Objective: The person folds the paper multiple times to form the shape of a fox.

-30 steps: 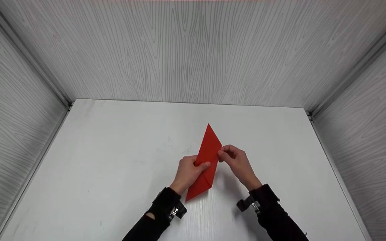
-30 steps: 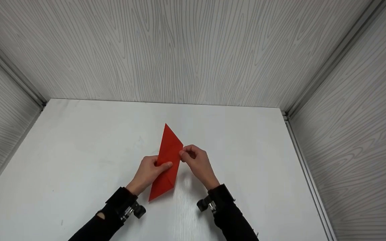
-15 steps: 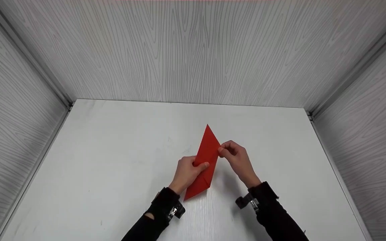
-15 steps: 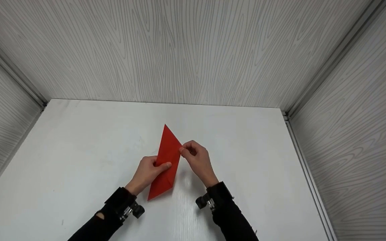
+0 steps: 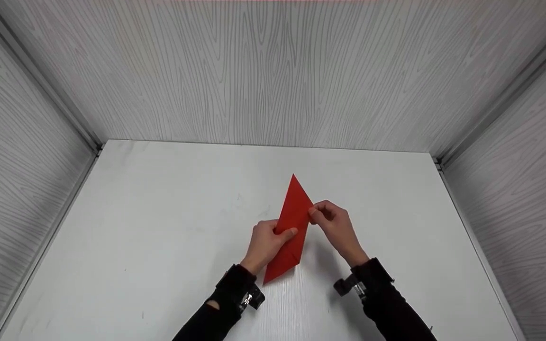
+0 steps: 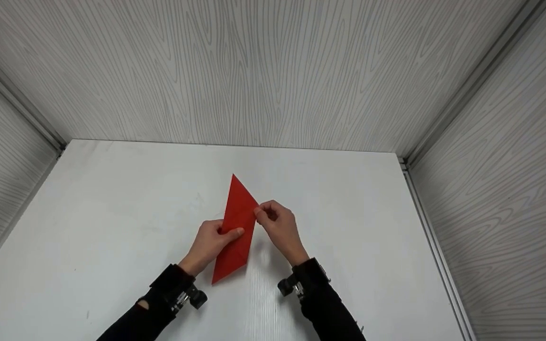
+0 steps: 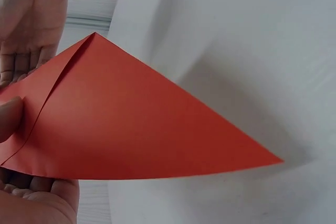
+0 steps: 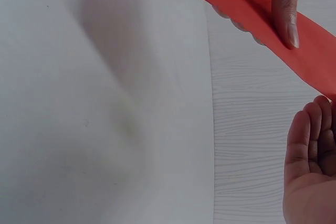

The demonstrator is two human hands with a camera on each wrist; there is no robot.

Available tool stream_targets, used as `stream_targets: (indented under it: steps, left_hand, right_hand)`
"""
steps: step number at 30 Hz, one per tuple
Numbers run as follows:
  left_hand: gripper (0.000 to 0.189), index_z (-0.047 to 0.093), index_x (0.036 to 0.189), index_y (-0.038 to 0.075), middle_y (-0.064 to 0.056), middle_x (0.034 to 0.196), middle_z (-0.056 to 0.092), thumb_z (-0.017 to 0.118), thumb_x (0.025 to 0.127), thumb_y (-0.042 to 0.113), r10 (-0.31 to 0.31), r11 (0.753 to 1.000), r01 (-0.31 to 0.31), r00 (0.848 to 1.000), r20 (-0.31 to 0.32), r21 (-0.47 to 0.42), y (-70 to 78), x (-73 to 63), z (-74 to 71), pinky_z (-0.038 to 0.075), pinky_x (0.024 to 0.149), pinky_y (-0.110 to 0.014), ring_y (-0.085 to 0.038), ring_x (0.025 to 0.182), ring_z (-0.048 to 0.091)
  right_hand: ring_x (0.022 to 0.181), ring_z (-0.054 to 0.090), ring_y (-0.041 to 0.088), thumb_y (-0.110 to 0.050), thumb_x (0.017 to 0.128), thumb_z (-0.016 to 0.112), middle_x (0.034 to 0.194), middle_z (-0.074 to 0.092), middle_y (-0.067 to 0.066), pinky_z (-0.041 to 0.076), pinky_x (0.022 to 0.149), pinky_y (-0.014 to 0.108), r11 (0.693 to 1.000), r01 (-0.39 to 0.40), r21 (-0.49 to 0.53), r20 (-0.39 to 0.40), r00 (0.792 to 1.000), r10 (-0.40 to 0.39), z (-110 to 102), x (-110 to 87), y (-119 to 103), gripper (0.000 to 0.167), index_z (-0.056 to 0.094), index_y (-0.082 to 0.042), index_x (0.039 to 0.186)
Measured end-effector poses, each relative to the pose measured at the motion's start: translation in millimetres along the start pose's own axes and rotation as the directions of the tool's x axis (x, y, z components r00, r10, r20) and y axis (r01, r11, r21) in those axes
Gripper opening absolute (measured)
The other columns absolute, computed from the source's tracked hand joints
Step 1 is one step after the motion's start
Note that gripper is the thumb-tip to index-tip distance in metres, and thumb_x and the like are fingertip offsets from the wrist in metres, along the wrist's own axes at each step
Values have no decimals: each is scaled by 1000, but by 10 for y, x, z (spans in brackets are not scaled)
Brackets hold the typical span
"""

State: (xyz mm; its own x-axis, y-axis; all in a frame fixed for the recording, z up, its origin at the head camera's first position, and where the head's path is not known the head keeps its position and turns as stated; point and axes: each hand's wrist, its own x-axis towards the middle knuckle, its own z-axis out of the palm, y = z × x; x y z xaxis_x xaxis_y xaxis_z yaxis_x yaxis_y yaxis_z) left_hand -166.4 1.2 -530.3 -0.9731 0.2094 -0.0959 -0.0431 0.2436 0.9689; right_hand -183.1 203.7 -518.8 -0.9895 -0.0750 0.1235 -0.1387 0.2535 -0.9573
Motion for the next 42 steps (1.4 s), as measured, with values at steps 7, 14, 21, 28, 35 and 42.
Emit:
stream_targets:
  steps: [7,14,21,28,35,42]
  left_hand:
    - [26,77,107,4,-3,87,74,76,96,28,25,998,-27,999,-40,-51,45,30,15,58,74,-33,-17,78,68]
    - [26,78,101,3,-4,81,73,78,94,28,32,995,-40,996,-88,-89,56,55,31,55,68,-30,-16,73,65]
    - [26,78,103,3,-5,85,74,78,94,27,0,991,-20,988,-151,-132,131,85,35,56,73,-33,-20,79,67]
    - [25,78,106,3,-5,88,75,78,95,25,-8,988,-19,986,-169,-156,142,87,56,55,76,-34,-21,82,67]
    - [25,78,105,2,-5,86,75,79,94,25,13,987,-44,981,-194,-157,139,88,68,55,74,-33,-20,79,66]
    - [24,78,105,3,-6,85,75,79,94,25,20,982,-59,977,-212,-178,146,102,65,57,74,-34,-22,80,68]
  right_hand:
    - [83,65,23,-15,103,64,86,70,6,57,84,47,1000,2,6,23,1000,-2,18,-26,16,12,72,-8,97]
    - [82,64,23,-17,102,67,84,68,6,55,81,42,1000,-3,-9,17,1000,4,34,-50,-10,12,73,-9,96]
    - [81,63,22,-16,101,69,86,69,10,57,80,41,1000,-21,-20,47,999,22,72,-74,30,10,74,-8,98]
    - [82,65,20,-18,101,69,88,71,9,58,79,34,999,5,-34,90,996,-2,60,-75,59,13,74,-6,99]
    - [83,67,20,-20,100,70,89,73,6,59,80,36,999,6,-49,123,992,0,53,-86,72,14,74,-7,100]
    - [81,66,18,-13,100,69,89,73,11,57,78,26,996,-24,-82,144,989,36,91,-96,85,11,74,-3,98]
